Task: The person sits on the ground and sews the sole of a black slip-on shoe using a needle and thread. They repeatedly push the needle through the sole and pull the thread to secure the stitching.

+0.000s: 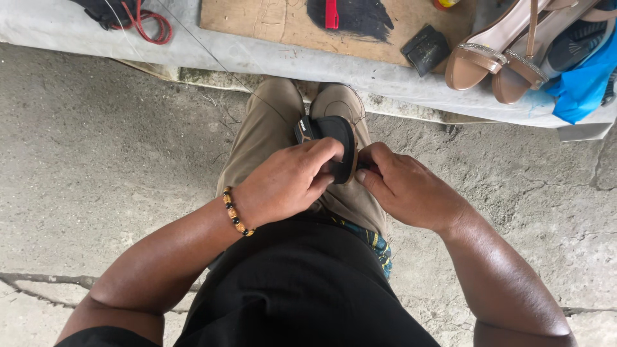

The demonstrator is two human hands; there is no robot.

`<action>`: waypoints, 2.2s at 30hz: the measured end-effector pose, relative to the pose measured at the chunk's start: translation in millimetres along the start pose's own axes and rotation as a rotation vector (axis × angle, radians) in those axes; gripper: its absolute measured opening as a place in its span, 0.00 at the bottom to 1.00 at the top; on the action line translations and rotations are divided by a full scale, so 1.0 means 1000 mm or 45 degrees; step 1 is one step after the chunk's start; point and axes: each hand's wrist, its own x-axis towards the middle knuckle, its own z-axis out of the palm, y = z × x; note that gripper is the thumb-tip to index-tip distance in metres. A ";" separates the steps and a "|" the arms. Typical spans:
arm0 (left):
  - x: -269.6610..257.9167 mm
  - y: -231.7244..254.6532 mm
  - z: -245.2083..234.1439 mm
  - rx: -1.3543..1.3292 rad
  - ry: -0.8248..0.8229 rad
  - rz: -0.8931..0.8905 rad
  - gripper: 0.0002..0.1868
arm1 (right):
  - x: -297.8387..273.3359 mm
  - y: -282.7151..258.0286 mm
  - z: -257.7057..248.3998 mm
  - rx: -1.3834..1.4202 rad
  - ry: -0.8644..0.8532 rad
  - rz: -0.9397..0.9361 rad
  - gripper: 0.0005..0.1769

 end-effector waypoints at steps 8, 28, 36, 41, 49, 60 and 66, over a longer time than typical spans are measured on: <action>0.009 -0.002 0.014 0.136 0.077 0.003 0.20 | -0.002 0.019 0.007 -0.102 0.060 -0.049 0.24; -0.004 -0.008 0.002 0.013 0.334 -0.084 0.17 | -0.004 0.044 0.085 0.933 0.419 -0.128 0.23; -0.014 -0.008 -0.021 -0.056 0.260 -0.067 0.14 | 0.003 0.049 0.079 0.987 0.428 -0.304 0.21; -0.016 -0.003 -0.033 -0.055 0.176 -0.068 0.16 | 0.007 0.045 0.067 -0.086 0.953 -0.538 0.13; -0.018 -0.006 -0.032 -0.060 0.132 -0.103 0.19 | -0.005 0.034 0.057 0.281 0.845 -0.510 0.12; -0.021 -0.005 -0.040 -0.068 0.104 -0.239 0.19 | -0.028 0.056 0.063 1.271 0.516 -0.735 0.14; -0.023 -0.014 -0.041 0.001 0.085 -0.199 0.18 | -0.031 0.030 0.052 0.484 0.654 -0.389 0.13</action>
